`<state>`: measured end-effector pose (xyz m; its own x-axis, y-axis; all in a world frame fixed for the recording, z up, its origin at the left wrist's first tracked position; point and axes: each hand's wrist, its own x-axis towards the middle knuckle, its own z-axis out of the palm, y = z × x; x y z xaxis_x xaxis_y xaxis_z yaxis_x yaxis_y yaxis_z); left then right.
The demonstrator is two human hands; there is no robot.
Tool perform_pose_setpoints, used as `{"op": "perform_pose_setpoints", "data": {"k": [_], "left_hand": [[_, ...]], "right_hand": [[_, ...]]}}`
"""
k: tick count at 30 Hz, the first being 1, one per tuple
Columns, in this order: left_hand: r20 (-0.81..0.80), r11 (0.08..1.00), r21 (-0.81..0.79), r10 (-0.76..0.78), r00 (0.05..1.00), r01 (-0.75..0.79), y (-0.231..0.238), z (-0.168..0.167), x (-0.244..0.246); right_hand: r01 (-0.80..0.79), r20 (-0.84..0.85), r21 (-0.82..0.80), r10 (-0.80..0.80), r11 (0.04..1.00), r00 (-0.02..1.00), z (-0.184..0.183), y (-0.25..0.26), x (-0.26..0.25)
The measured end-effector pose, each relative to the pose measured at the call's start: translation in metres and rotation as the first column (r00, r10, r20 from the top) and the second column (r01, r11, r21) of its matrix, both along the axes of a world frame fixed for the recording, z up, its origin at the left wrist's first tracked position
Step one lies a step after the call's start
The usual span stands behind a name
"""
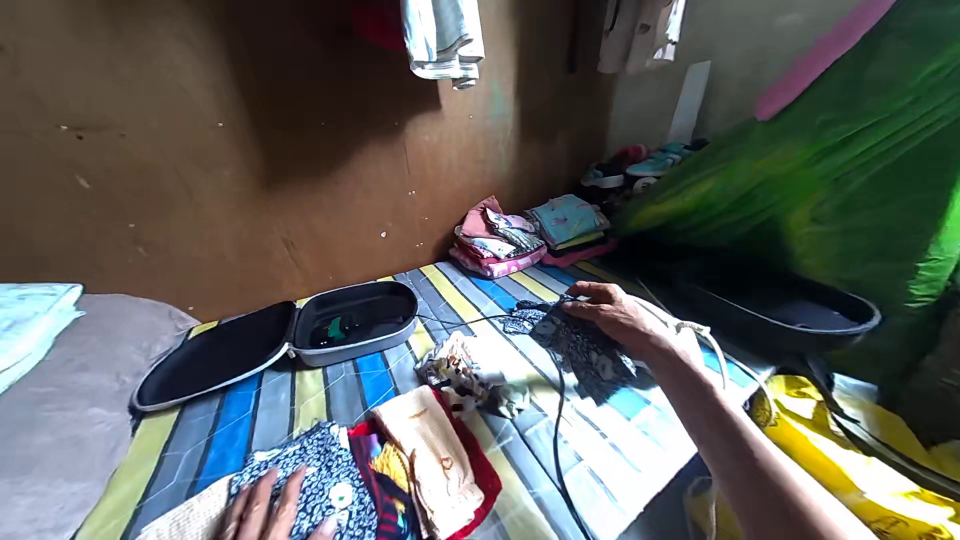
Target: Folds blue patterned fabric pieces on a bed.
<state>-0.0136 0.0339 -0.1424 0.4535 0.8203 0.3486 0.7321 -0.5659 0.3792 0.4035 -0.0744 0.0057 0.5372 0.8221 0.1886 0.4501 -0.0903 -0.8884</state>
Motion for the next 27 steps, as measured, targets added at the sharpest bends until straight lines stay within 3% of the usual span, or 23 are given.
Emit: {"op": "perform_pose_setpoints", "data": {"k": [2,4,7,9,11,13,15,17,19,20,22,24,25,27], "left_hand": [[0.130,0.996,0.079,-0.062,0.990,0.052,-0.008,0.010,0.006],[0.322,0.982,0.130,-0.170,0.931,0.134,-0.020,0.019,0.019],[0.653,0.942,-0.003,-0.253,0.714,0.337,-0.037,0.023,0.034],[0.851,0.887,-0.147,-0.112,0.513,0.437,-0.050,0.028,0.037],[0.898,0.849,-0.385,0.253,0.360,0.363,-0.056,0.047,0.038],[0.826,0.815,-0.544,0.479,0.298,0.197,-0.047,0.060,0.030],[0.786,0.832,-0.554,0.506,0.354,0.040,-0.027,0.053,0.010],[0.746,0.858,-0.509,0.481,0.460,-0.072,-0.009,0.039,-0.012],[0.716,0.873,-0.470,0.463,0.522,-0.129,-0.002,0.032,-0.022],[0.702,0.881,-0.450,0.450,0.552,-0.147,-0.002,0.031,-0.024],[0.672,0.900,-0.395,0.421,0.609,-0.185,-0.001,0.028,-0.023],[0.663,0.912,-0.355,0.400,0.633,-0.204,0.000,0.026,-0.021],[0.671,0.918,-0.338,0.388,0.632,-0.206,0.000,0.026,-0.020],[0.694,0.927,-0.316,0.371,0.617,-0.201,-0.001,0.025,-0.018]], "right_hand": [[-0.228,-0.109,0.053,0.233,0.972,0.966,0.019,0.000,-0.035],[-0.423,-0.242,0.162,0.452,0.891,0.859,0.029,0.004,-0.066],[-0.558,-0.444,0.316,0.639,0.767,0.627,0.025,0.022,-0.108],[-0.490,-0.594,0.303,0.564,0.818,0.574,0.006,0.037,-0.141],[-0.404,-0.738,0.135,0.364,0.905,0.568,-0.024,0.053,-0.170],[-0.407,-0.832,-0.038,0.197,0.912,0.519,-0.068,0.068,-0.181],[-0.439,-0.816,-0.094,0.183,0.894,0.548,-0.105,0.072,-0.182],[-0.485,-0.639,-0.064,0.337,0.872,0.691,-0.116,0.069,-0.179],[-0.519,-0.198,-0.081,0.497,0.851,0.845,-0.109,0.061,-0.182],[-0.494,0.084,-0.071,0.499,0.867,0.863,-0.107,0.056,-0.188],[-0.482,0.536,0.123,0.350,0.868,0.768,-0.115,0.051,-0.207],[-0.557,0.712,0.191,0.277,0.808,0.645,-0.120,0.051,-0.224],[-0.585,0.732,0.100,0.339,0.805,0.591,-0.118,0.050,-0.230],[-0.572,0.630,-0.275,0.594,0.773,0.499,-0.101,0.050,-0.232]]}}
